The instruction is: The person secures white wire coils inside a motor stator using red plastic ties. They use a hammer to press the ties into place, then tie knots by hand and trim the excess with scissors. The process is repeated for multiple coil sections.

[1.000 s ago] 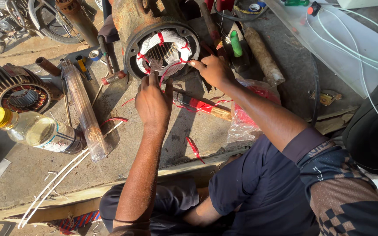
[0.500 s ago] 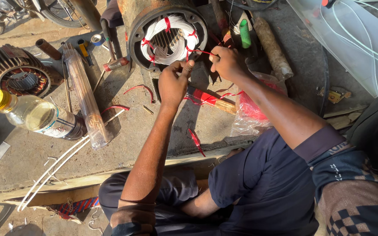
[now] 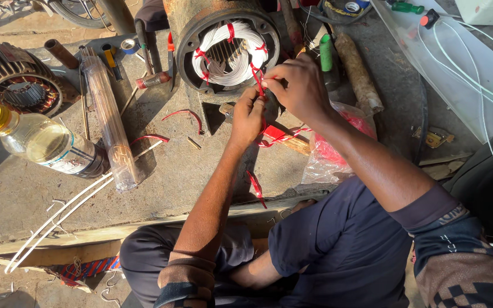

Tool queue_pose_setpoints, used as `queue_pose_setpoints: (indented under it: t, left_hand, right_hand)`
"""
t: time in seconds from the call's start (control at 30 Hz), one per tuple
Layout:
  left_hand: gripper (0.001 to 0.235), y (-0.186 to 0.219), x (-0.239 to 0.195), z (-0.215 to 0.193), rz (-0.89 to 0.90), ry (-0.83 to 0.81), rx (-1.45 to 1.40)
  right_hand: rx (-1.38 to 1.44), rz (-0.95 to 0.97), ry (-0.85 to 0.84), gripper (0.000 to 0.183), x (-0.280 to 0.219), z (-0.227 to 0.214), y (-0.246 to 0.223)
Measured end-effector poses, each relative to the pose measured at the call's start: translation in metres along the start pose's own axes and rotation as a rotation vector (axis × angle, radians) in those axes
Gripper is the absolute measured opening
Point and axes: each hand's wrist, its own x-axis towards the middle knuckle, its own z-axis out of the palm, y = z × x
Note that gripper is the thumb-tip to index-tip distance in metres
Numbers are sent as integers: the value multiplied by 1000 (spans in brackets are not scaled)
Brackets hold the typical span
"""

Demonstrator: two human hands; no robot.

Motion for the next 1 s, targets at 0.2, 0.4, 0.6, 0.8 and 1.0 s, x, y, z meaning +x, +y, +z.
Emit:
queue_pose_setpoints:
  t: [0.2, 0.4, 0.6, 0.8, 1.0]
  left_hand:
    - [19, -21, 11, 6, -123, 95, 61]
    - [37, -1, 13, -2, -147, 194, -37]
    - [35, 41, -1, -2, 73, 467, 232]
    - [34, 44, 0, -1, -217, 552, 100]
    - [32, 39, -3, -4, 40, 517, 123]
  right_hand:
    - [132, -302, -62, 17, 13, 25, -5]
    - [289, -58, -101, 15, 13, 27, 4]
    - [230, -166, -121, 22, 11, 24, 11]
    - [10, -228, -36, 19, 7, 33, 14]
    - [55, -166, 38, 11, 5, 45, 14]
